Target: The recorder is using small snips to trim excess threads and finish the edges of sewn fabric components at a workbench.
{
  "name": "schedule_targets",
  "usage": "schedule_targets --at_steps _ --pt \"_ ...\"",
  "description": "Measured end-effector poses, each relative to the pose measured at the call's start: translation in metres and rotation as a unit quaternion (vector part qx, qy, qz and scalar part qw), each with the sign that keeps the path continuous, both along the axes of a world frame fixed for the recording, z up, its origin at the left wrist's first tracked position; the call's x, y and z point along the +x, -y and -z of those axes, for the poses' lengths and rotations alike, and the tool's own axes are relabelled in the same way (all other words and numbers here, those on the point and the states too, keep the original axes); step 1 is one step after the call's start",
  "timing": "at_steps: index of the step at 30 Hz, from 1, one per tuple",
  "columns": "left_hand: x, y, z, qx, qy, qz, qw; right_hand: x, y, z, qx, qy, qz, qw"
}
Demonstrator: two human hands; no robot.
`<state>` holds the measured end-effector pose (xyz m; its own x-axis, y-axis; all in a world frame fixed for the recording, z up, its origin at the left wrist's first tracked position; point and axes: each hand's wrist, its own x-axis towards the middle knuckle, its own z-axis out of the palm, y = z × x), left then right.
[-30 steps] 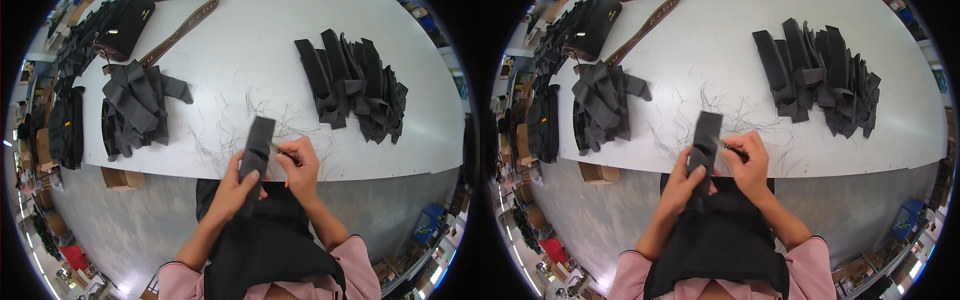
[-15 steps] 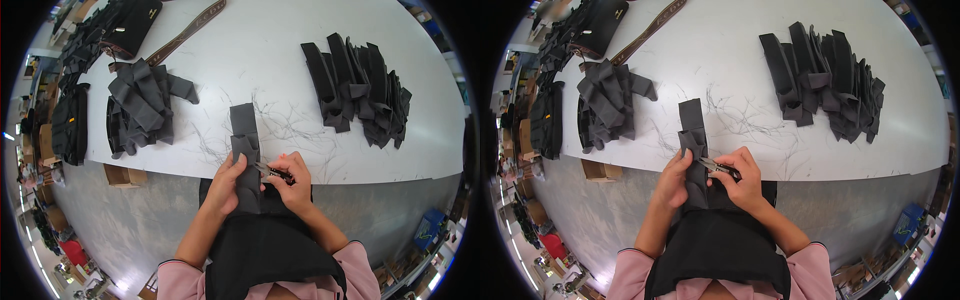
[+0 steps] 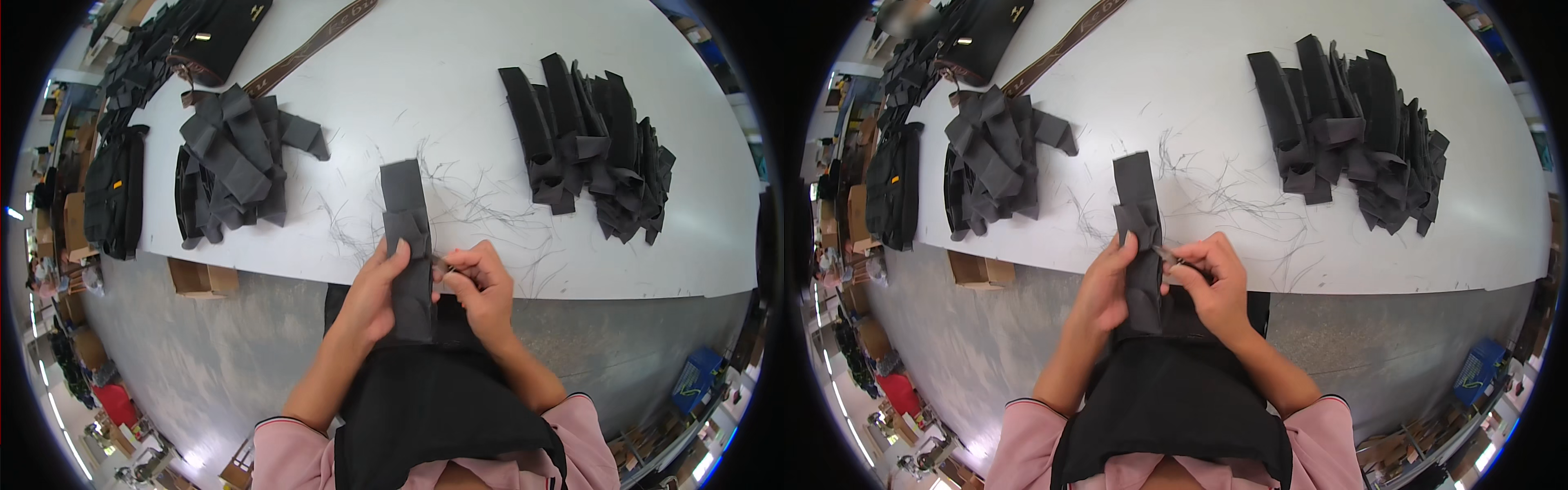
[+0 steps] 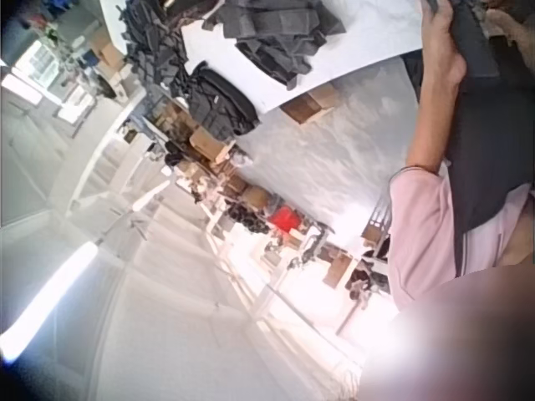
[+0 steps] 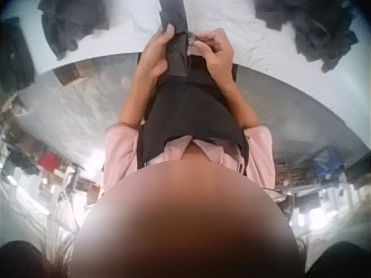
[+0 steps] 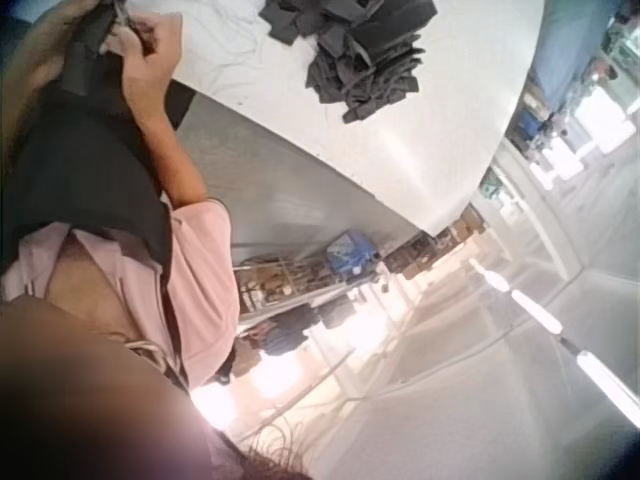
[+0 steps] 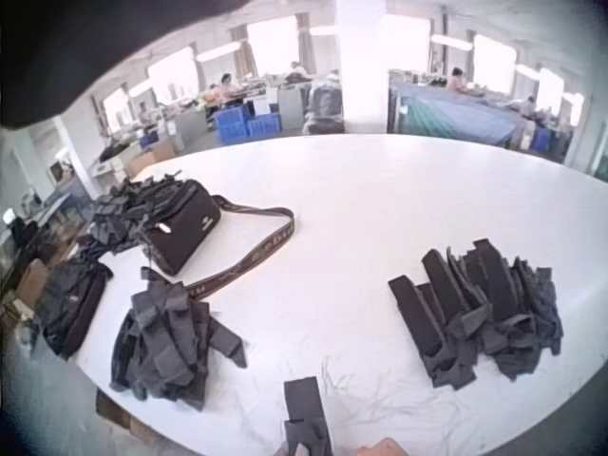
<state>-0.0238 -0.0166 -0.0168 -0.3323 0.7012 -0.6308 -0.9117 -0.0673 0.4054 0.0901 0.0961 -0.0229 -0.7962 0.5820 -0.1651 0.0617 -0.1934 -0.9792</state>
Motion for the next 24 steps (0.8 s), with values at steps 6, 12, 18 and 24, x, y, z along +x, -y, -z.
schedule_targets --at_steps 6,12,18,24 --pt "-0.026 -0.006 0.007 -0.042 -0.034 -0.056 0.997 0.032 -0.006 -0.003 0.156 0.104 -0.092 0.978" --pt "-0.03 -0.011 0.003 -0.066 -0.059 -0.039 0.995 0.025 -0.002 -0.013 0.364 0.06 -0.123 0.921" --pt "-0.03 -0.013 0.0 -0.07 -0.076 0.0 0.995 0.011 -0.019 -0.015 0.427 0.015 -0.218 0.878" --pt "-0.034 -0.014 -0.004 -0.083 -0.072 0.026 0.994 0.006 -0.023 -0.018 0.444 -0.011 -0.231 0.866"
